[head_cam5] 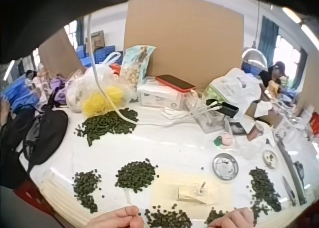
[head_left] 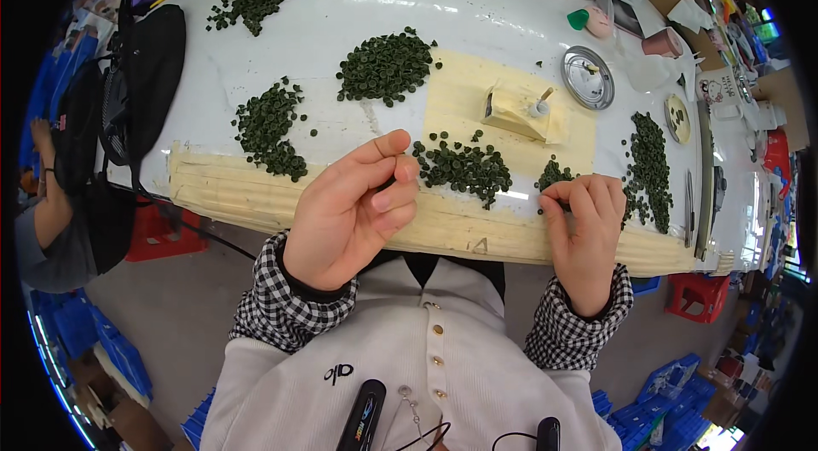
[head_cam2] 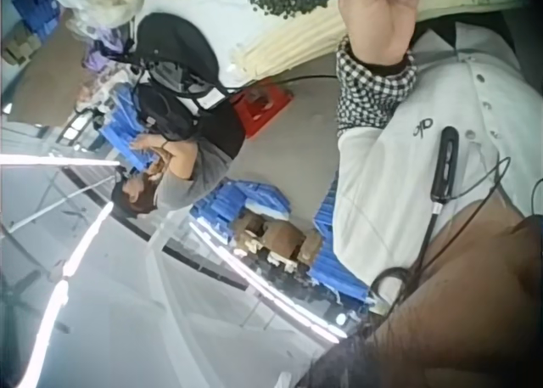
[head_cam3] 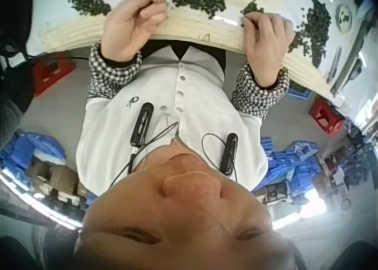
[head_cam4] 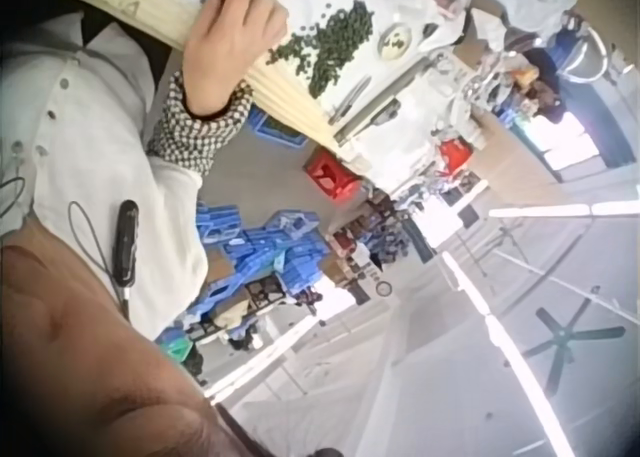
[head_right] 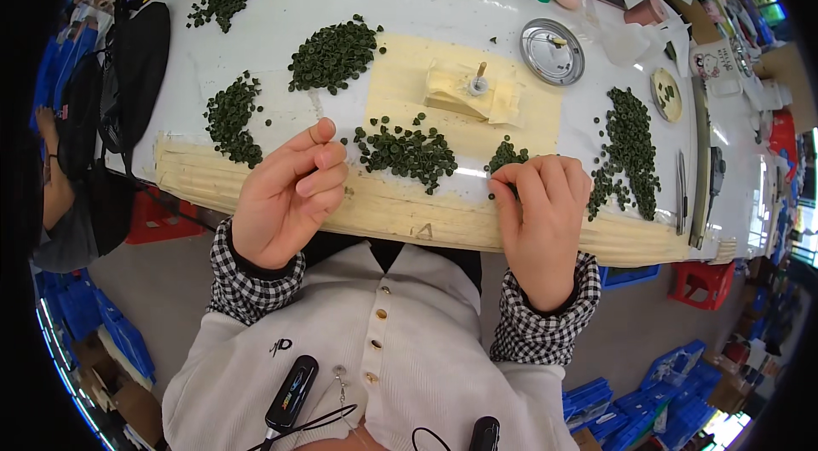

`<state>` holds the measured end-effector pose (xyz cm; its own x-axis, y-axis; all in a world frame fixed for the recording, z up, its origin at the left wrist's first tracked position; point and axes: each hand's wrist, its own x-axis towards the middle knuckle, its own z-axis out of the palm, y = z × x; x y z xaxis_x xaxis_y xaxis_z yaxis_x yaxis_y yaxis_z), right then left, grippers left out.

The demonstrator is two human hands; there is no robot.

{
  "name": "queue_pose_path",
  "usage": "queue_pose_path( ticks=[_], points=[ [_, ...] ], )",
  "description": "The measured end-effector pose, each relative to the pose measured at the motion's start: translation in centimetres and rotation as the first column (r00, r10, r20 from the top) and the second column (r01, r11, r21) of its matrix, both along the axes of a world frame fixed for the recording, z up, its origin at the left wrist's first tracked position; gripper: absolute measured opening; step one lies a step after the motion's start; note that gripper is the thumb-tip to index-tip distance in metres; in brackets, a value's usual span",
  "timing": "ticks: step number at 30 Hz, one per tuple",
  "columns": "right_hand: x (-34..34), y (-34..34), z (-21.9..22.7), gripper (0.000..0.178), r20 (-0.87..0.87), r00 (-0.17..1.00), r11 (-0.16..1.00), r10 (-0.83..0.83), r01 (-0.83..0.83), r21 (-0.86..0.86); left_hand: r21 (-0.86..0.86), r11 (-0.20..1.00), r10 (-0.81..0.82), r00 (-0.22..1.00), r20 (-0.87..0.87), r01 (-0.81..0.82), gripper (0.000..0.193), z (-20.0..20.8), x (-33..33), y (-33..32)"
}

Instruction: Snapping small green plastic foliage pieces onto brown stems to assemble miniature toy trees.

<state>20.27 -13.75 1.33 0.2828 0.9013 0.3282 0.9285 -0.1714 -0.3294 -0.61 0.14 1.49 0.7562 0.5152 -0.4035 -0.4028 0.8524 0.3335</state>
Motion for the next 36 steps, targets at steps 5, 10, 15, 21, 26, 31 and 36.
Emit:
queue_pose_path(
  ticks=[5, 10, 15, 21, 26, 31, 36],
  points=[
    [0.2, 0.1, -0.3, 0.011, -0.001, 0.999, 0.997, 0.042, -0.041, 0.060, 0.088, 0.995, -0.065, 0.993, 0.099, 0.056, 0.022, -1.1, -0.5, 0.0],
    [-0.6, -0.5, -1.2, 0.014, -0.293, 0.956, 0.965, -0.012, 0.089, 0.249, 0.064, 0.992, -0.119, 0.987, 0.110, 0.113, 0.028, -0.9, -0.4, -0.2],
    [-1.5, 0.1, -0.8, 0.016, -0.333, 0.942, 0.951, 0.037, 0.070, 0.301, 0.028, 0.993, -0.115, 0.991, -0.069, 0.117, 0.031, 0.6, 0.6, -0.7],
    [-2.5, 0.3, -0.6, 0.017, -0.479, 0.874, 0.956, 0.083, 0.066, 0.287, 0.121, 0.980, -0.151, 0.987, -0.061, 0.158, 0.030, -0.2, 0.3, -1.2],
    [-3.9, 0.7, -0.4, 0.016, -0.620, 0.778, 0.943, 0.106, 0.119, 0.310, 0.189, 0.962, -0.199, 0.980, -0.011, 0.198, 0.025, -1.2, 0.2, -1.5],
    [-4.2, 1.1, -0.3, 0.016, -0.614, 0.765, 0.949, 0.194, 0.013, 0.316, 0.160, 0.970, -0.172, 0.981, -0.085, 0.184, 0.022, -0.5, 0.7, -1.7],
    [-4.0, 1.4, -0.3, 0.016, -0.633, 0.716, 0.931, 0.294, -0.063, 0.360, 0.123, 0.976, -0.185, 0.982, 0.035, 0.180, 0.024, -1.4, 0.4, -1.7]
  ],
)
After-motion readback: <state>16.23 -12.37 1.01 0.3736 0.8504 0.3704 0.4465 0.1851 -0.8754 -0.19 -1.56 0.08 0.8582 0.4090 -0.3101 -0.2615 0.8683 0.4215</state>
